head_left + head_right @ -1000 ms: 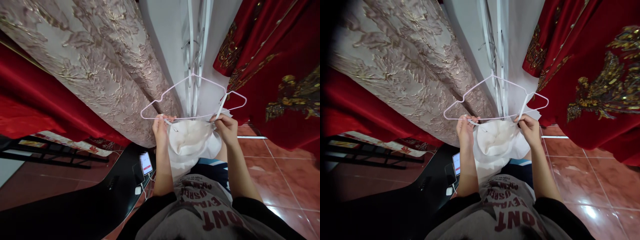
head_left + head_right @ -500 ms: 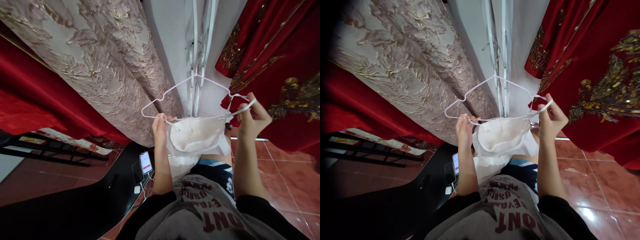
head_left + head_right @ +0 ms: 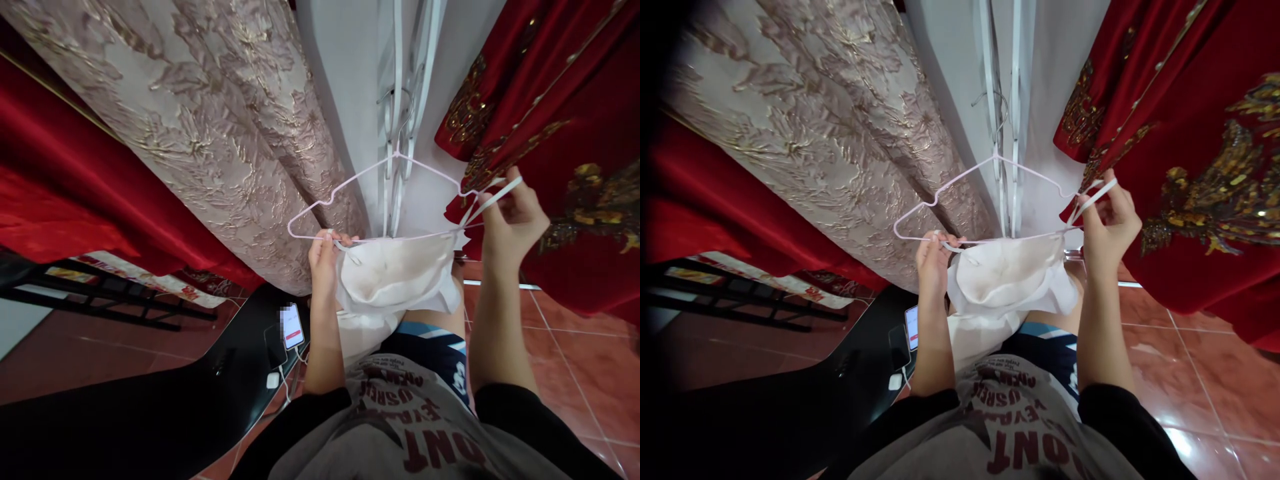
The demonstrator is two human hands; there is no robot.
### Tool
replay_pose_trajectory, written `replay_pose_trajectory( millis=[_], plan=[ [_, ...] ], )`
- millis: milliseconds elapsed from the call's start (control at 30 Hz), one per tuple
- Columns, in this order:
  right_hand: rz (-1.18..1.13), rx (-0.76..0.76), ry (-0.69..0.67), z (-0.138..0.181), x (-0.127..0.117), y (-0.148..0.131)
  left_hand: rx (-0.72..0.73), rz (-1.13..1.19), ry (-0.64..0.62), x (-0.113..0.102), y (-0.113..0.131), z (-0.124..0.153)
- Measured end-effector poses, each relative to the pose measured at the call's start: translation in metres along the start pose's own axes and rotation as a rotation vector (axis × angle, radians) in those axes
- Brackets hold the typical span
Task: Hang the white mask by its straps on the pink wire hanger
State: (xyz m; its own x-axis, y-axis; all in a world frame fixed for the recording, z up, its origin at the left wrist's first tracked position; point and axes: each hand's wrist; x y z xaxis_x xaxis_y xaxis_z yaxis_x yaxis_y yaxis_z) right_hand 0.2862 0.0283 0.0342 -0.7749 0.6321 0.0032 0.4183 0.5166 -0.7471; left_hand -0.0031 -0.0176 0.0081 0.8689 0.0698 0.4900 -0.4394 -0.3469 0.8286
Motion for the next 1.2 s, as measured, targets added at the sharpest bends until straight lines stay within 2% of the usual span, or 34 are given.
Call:
replay_pose_trajectory(
  millis=[67, 167, 267, 367, 433, 500, 567, 667, 800, 867, 933, 1000, 1100, 1200],
  plan=[
    [0.031, 0.06, 0.106, 0.0, -0.004, 0.012, 0.003, -0.006, 0.011, -0.001, 0.002, 0.0],
    [0.195, 0.079, 0.289, 0.01, -0.02, 0.028, 0.004, 0.01, 0.004, -0.002, 0.003, 0.001],
    [0.123, 0.129, 0.333, 0.033, -0.034, 0.027, -0.015, 0.026, -0.007, 0.0, 0.0, 0.001],
    [-0.08, 0.188, 0.243, 0.054, -0.035, 0.012, -0.034, 0.033, -0.003, 0.004, -0.005, 0.002],
    [-0.082, 0.19, 0.056, 0.062, -0.027, 0.001, -0.024, 0.039, 0.011, 0.007, -0.009, 0.002],
    [-0.016, 0.176, -0.189, 0.067, -0.016, -0.008, -0.019, 0.037, 0.017, 0.007, -0.012, 0.002],
    [0.025, 0.164, -0.349, 0.071, -0.004, -0.013, -0.02, 0.023, 0.033, 0.003, -0.015, 0.003],
    [-0.012, 0.17, -0.349, 0.079, 0.007, -0.014, 0.042, -0.035, 0.142, -0.015, -0.016, 0.002],
    [-0.018, 0.162, -0.319, 0.087, 0.008, -0.01, 0.277, -0.219, 0.397, -0.054, -0.007, -0.004],
    [0.001, 0.144, -0.324, 0.086, 0.006, -0.009, 0.37, -0.311, 0.463, -0.068, 0.002, -0.011],
    [0.004, 0.132, -0.311, 0.082, 0.003, -0.008, 0.411, -0.345, 0.416, -0.073, 0.013, -0.02],
    [-0.002, 0.127, -0.302, 0.079, 0.003, -0.009, 0.384, -0.35, 0.285, -0.067, 0.027, -0.031],
    [-0.006, 0.147, -0.328, 0.078, 0.005, -0.013, 0.279, -0.458, 0.066, -0.044, 0.05, -0.052],
    [-0.023, 0.182, -0.354, 0.083, 0.007, -0.016, 0.322, -0.717, -0.22, -0.021, 0.071, -0.073]
  ],
)
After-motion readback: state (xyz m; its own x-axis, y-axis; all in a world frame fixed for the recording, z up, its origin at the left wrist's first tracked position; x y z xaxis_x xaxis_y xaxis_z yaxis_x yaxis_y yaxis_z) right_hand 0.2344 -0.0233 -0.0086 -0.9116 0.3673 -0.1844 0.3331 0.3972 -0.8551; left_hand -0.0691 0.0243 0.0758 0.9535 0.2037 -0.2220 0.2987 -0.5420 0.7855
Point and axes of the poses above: each hand's wrist, its own z-axis away from the middle knuckle, its own x-axis out of the palm, y = z × x, and after that the axes turned 3 degrees about -y, right-handed
